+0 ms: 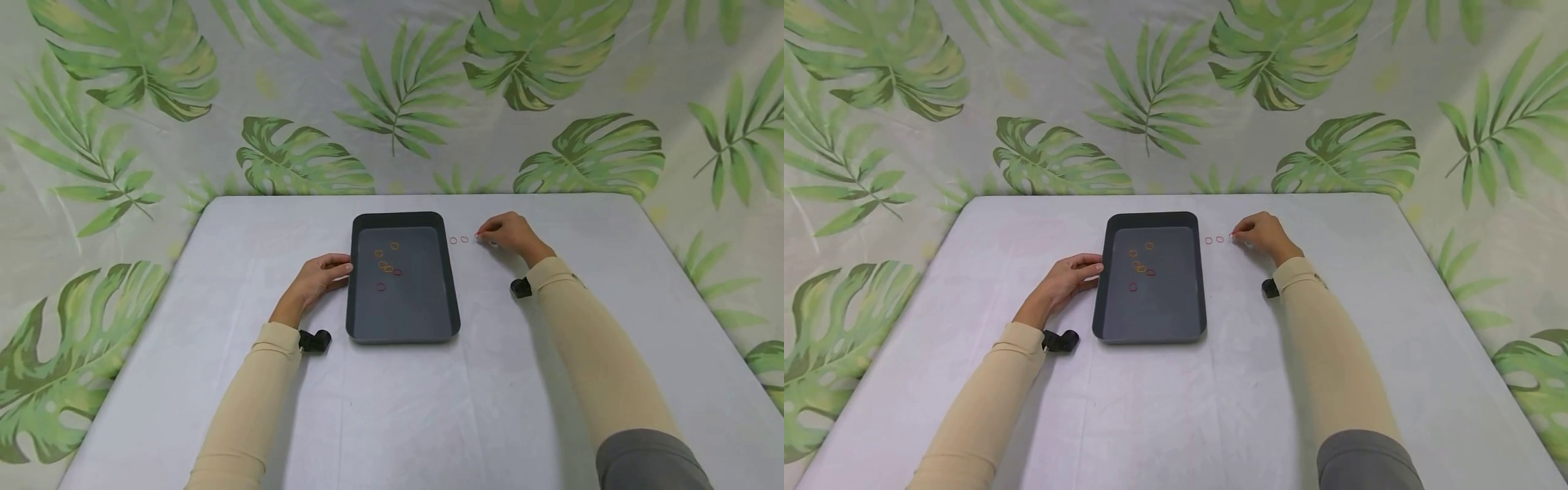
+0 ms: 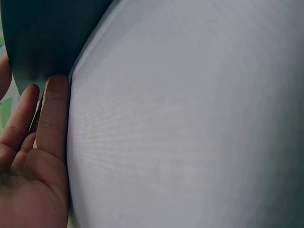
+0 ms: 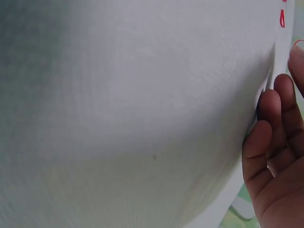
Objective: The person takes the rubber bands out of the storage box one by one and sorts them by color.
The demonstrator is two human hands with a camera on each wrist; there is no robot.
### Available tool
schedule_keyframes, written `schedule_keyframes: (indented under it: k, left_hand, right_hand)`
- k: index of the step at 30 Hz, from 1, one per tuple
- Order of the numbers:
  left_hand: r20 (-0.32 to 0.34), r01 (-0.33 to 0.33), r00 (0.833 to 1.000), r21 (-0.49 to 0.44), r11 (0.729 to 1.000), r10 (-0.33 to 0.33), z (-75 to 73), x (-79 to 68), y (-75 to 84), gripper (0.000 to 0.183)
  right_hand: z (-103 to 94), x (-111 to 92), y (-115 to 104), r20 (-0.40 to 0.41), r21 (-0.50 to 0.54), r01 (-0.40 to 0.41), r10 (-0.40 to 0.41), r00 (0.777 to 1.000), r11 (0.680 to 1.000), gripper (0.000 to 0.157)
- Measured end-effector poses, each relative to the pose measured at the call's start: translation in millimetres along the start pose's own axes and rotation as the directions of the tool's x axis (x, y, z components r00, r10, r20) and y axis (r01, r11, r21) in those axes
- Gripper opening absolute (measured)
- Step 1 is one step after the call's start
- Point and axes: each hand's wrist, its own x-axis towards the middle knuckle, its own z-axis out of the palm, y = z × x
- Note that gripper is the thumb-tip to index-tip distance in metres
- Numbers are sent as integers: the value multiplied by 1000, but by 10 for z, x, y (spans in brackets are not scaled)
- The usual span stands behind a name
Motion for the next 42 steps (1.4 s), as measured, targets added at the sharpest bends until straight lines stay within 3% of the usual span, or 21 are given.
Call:
schedule_keyframes:
  k: [24, 42]
  left_hand:
    - [-12, 11, 1000, -1, 1000, -11, 9, 9, -10, 45]
    - [-12, 6, 1000, -4, 1000, -6, 7, -11, 7, 44]
  right_hand:
    - [78, 58, -15, -2, -111, 62, -63, 998, 992, 22]
    - [86, 64, -14, 2, -103, 50, -50, 999, 993, 20]
